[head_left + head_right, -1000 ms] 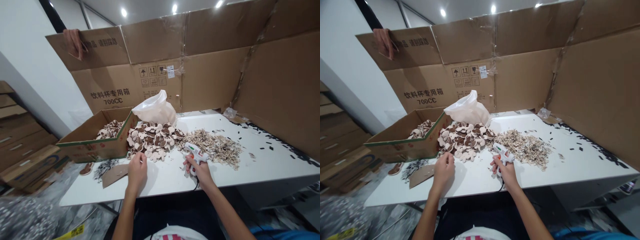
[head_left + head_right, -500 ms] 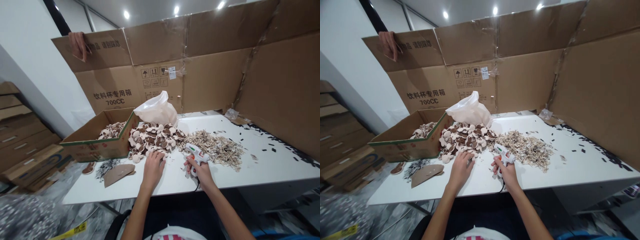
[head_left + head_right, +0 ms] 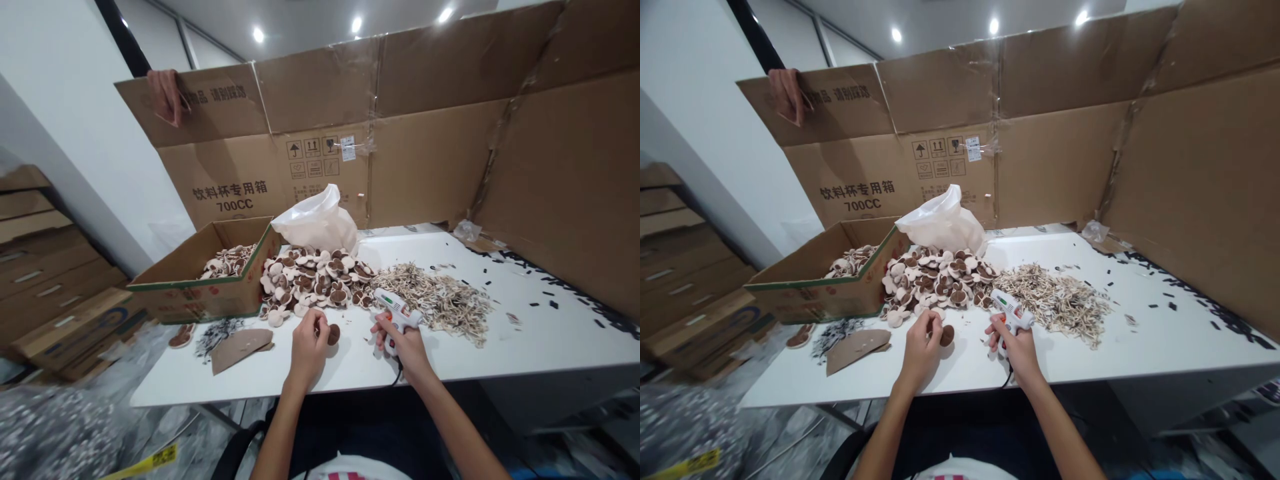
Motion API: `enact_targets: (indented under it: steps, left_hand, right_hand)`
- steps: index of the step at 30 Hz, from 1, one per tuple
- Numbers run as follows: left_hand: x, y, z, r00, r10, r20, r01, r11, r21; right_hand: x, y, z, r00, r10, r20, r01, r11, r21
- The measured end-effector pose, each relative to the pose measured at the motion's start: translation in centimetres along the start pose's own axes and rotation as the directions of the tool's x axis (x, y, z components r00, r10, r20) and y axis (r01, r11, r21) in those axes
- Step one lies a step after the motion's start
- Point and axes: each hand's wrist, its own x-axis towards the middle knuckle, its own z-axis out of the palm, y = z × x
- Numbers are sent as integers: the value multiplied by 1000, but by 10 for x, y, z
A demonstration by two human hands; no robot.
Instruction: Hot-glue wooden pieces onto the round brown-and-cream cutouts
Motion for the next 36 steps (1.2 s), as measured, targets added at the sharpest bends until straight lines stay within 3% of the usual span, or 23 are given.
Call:
enact_targets:
  steps: [9, 13, 15, 19, 23, 27, 36]
  left_hand:
    - [-3, 18, 15, 990, -120, 74, 137, 938, -318]
    - [-6, 18, 23, 933, -290, 214, 357, 819, -449]
    - [-7, 16, 26, 910, -332, 248, 414, 754, -509]
    - [-7, 11, 27, 929, -303, 213, 370, 721, -585]
    - [-7, 9, 24, 949, -222, 222, 310, 770, -558]
    - [-7, 6, 25, 955, -217, 201, 292, 808, -512]
    - [-9, 7, 29, 911, -369, 184, 401, 684, -609]
  right_hand:
    - [-2, -5, 1, 1000, 1, -9, -1, 1000, -4]
    - [-2, -7, 2, 1000, 2, -9, -2, 1000, -12]
    - [-2, -7, 3, 1000, 0, -7, 0, 1000, -17]
    - [-2, -7, 2, 1000, -6, 0, 6, 999, -36]
    - [-2, -6, 1, 1000, -3, 23, 4, 1000, -28]
    - [-3, -5, 1, 999, -1, 50, 1, 1000, 7]
    - [-5, -8, 3, 998, 17, 65, -18, 1000, 18]
